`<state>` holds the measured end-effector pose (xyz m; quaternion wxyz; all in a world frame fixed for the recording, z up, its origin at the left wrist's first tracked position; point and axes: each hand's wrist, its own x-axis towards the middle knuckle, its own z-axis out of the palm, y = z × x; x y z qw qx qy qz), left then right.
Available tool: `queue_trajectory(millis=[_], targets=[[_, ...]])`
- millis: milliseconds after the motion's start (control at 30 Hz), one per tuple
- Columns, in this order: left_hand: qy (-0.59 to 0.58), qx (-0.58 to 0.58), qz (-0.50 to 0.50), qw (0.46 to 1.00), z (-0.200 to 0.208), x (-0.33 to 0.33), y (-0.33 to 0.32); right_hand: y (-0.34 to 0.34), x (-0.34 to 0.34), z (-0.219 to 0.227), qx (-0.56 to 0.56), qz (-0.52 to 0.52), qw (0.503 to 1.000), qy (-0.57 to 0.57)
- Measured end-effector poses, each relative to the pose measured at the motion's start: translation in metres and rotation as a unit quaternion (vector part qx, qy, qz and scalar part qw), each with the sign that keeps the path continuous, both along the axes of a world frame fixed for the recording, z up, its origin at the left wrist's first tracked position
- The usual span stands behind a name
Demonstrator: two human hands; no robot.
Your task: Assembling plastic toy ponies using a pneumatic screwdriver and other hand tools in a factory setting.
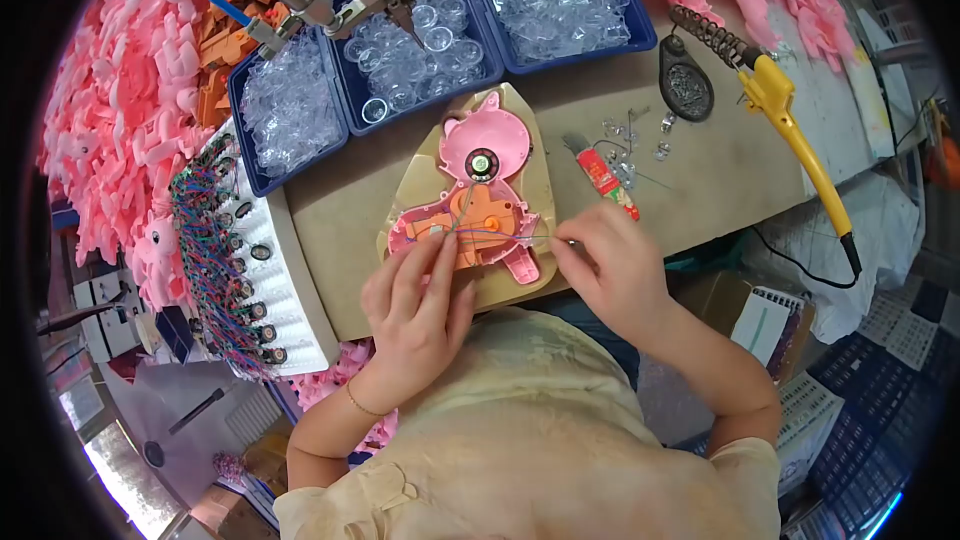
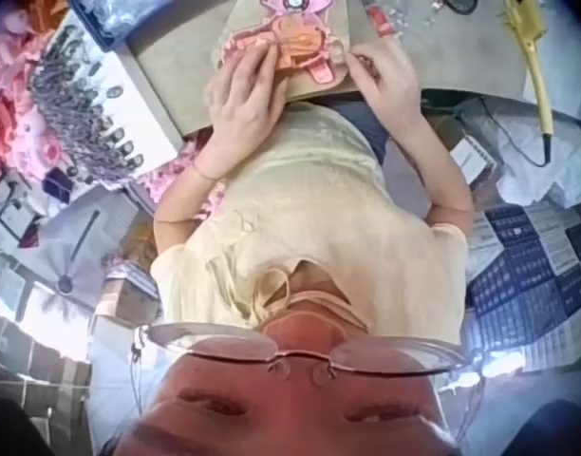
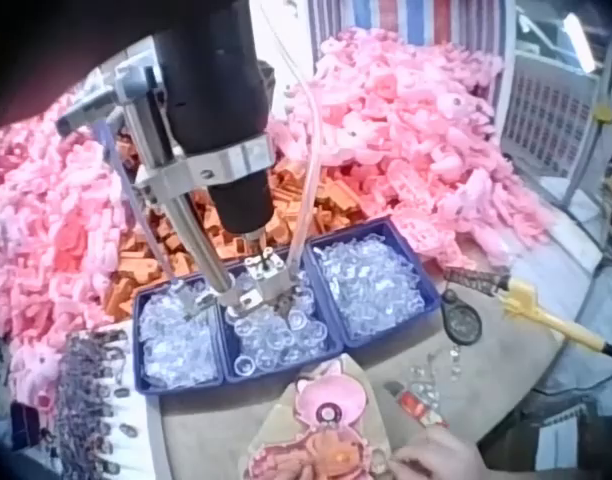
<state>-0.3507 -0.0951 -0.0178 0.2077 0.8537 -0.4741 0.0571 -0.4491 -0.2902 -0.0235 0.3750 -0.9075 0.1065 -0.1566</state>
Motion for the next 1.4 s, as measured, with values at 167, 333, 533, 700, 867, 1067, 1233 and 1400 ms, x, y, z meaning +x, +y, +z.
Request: queue_trajectory(millis=[167, 333, 533, 700, 867, 1067, 1233, 1400], targets=[[-0.009, 0.018, 0.003, 1.0, 0.003, -0.001, -0.006, 0.021, -0.026, -0.015, -0.167, 0.101, 0.98, -0.034], [-0.041, -0.034, -0.078, 0.996, -0.003, 0.004, -0.008, 0.014, -0.024, -0.005, -0.003, 0.065, 0.998, 0.018], [-0.103, 0.019, -0.099, 0.99, 0.006, 0.008, -0.007, -0.004, 0.005, 0.01, 0.059, -0.01, 0.998, 0.036], [-0.152, 0.026, -0.158, 0.975, 0.009, 0.014, -0.013, -0.013, 0.039, 0.014, -0.068, 0.085, 0.994, -0.016], [-0.182, 0.042, -0.178, 0.966, 0.008, 0.014, -0.011, -0.027, 0.04, 0.017, 0.054, 0.142, 0.988, 0.037], [-0.173, 0.031, -0.162, 0.971, 0.006, 0.012, -0.011, -0.023, 0.043, 0.02, 0.08, 0.099, 0.988, 0.088], [-0.141, 0.048, -0.153, 0.977, 0.006, 0.009, -0.011, -0.011, 0.03, 0.006, -0.053, 0.079, 0.995, -0.037], [-0.126, 0.047, -0.153, 0.979, 0.004, 0.009, -0.012, -0.013, 0.036, 0.023, -0.102, 0.125, 0.987, 0.009]])
